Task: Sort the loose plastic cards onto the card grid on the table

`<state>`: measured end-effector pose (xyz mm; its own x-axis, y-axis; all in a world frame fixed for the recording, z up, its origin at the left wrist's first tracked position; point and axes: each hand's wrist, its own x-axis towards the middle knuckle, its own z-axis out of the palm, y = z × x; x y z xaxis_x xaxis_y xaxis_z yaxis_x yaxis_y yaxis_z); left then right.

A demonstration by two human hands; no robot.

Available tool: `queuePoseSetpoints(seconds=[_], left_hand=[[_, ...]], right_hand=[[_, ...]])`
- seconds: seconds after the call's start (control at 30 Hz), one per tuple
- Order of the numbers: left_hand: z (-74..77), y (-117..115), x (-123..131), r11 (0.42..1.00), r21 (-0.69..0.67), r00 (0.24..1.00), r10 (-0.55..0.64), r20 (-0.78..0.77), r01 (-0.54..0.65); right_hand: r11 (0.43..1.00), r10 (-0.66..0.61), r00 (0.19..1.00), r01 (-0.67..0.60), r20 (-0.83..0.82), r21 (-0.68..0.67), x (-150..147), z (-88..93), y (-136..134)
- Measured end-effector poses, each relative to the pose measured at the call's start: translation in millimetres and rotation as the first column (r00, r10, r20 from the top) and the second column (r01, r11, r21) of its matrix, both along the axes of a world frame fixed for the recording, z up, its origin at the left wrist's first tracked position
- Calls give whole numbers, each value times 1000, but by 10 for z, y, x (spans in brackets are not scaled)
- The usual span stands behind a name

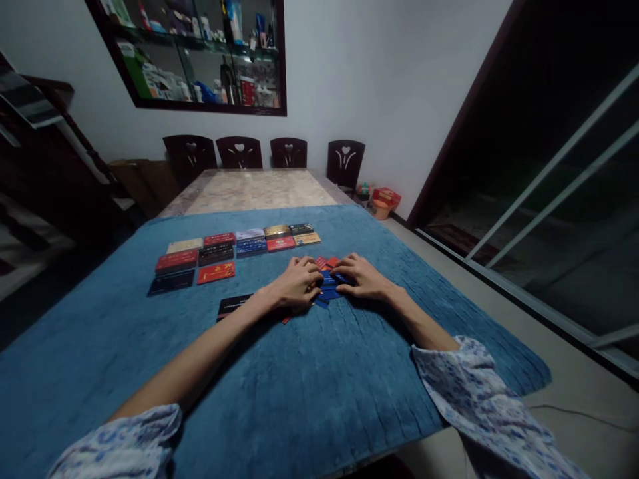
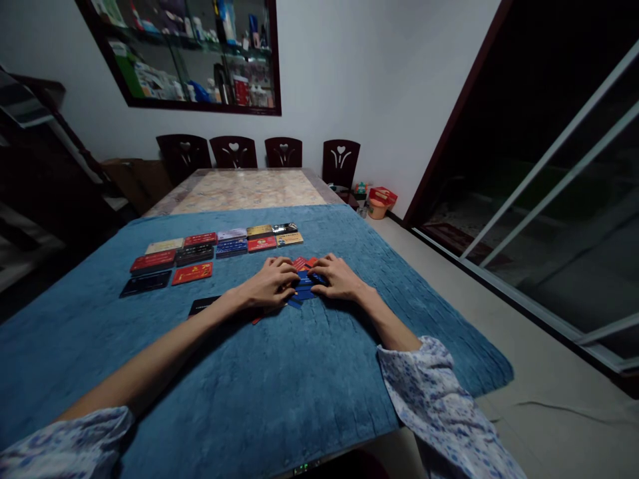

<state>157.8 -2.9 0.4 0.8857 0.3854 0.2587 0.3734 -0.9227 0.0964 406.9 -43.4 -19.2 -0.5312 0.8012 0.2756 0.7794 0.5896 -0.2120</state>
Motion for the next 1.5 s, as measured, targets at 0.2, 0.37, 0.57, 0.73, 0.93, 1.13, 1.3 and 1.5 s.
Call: queuePoseSetpoints(seconds=[0.2, 0.37, 0.57, 0.73, 0.93, 1.13, 1.3, 1.5], left_hand=[[-15, -6, 18, 999, 21, 1000, -31, 1, 30], [-35, -22, 39, 1000, 28, 1000, -2, -15, 2], [-35, -24, 51, 999, 45, 1000, -4, -15, 4], [-16, -47, 65, 996, 82, 1000, -17, -12, 18], [-17, -53, 61, 994, 107, 998, -43, 42, 39], [-23, -9, 65, 990, 136, 996, 13, 89, -25], [-76, 58, 75, 991, 100, 983, 69, 169, -87], [-102, 88, 80, 989, 34, 959, 128, 254, -141]], right_hand=[[999, 10, 1000, -10, -6, 37, 5, -10, 18], [999, 15, 1000, -16, 11, 47, 13, -27, 37], [999, 19, 1000, -19, 7, 47, 12, -9, 15], [998, 31, 999, -30, -17, 49, 4, 33, -33], [996, 35, 999, -32, -24, 81, 23, 46, -13], [992, -52, 997, 57, -51, 114, 29, 22, 30], [982, -135, 986, 146, -97, 122, 0, 6, 13], [969, -166, 965, 198, -203, 146, -33, -27, 13]])
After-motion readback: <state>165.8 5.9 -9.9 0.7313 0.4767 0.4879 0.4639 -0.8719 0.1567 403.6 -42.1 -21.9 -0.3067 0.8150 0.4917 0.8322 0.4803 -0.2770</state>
